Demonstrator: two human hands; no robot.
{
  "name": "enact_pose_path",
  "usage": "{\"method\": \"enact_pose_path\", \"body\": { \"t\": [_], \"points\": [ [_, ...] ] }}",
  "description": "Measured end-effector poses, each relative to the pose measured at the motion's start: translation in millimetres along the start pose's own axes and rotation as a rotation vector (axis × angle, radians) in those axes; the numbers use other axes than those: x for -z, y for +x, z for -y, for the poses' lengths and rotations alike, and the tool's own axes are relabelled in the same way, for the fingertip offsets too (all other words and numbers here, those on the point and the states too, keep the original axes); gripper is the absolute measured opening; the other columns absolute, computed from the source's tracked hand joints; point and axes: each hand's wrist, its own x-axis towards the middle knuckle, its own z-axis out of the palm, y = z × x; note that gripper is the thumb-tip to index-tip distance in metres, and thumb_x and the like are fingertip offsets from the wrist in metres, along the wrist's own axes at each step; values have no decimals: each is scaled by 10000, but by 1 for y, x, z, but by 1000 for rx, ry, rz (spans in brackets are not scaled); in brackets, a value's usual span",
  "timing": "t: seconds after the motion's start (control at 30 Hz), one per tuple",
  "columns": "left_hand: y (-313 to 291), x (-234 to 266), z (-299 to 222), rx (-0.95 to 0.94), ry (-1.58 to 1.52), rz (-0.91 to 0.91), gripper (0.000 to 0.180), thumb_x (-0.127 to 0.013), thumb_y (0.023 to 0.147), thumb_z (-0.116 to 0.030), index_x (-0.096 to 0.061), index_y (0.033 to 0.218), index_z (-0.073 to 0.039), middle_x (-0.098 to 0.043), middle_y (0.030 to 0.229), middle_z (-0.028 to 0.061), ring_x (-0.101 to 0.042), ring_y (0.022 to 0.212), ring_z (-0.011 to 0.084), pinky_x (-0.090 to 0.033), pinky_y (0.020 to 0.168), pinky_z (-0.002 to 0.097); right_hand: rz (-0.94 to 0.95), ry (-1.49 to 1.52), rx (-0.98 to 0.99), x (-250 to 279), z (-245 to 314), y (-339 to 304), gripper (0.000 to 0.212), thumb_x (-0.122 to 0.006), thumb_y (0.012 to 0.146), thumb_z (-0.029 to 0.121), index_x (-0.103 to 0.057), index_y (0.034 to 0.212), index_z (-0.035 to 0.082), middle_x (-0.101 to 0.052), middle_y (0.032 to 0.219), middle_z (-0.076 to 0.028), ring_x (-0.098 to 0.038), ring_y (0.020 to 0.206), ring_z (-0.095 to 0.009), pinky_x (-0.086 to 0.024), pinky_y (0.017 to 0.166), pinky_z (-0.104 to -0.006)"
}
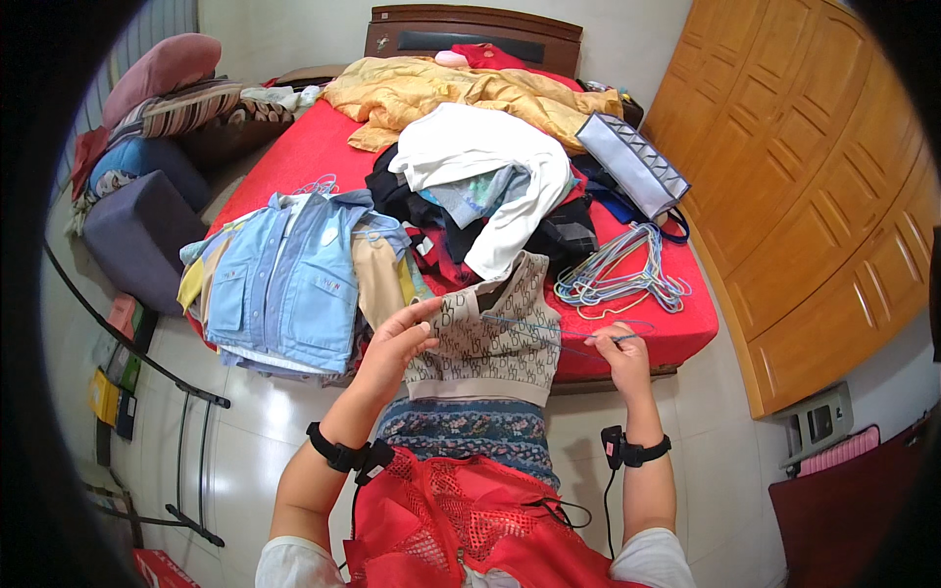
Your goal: The person places several garments onto plastic hangers one by one on a bed, including a blue shirt, a patterned vest, a white shirt, a light blue t-shirt, a red and white t-shirt, and a black sweater.
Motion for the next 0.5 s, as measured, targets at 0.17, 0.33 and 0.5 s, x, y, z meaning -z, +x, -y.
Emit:
{"method": "enact_pose_path", "body": {
  "t": [0.17,0.33,0.5],
  "points": [
    [-6,-3,1,-72,234,-36,441,-540,921,-124,-472,1347,-33,-564,1218,70,-563,1069,148,-475,851,278,50,-16,84,-9,7,20,185,-622,893,148,-682,789,8,-621,786,-59,-563,785,-168,-437,748,-296],
    [-10,-13,-18,-41,912,-192,433,-586,896,-135,-503,1315,-66,-583,1014,114,-595,919,207,-476,797,335,45,105,37,-18,10,22,222,-627,906,181,-676,778,6,-602,774,-56,-562,783,-167,-439,743,-299],
    [4,0,3,-585,1448,-202,219,-638,823,-122,-608,1025,-42,-572,928,135,-558,855,350,-462,765,431,57,76,75,-27,22,20,209,-622,903,164,-676,781,3,-612,779,-60,-569,773,-154,-442,719,-287]
  ]
}}
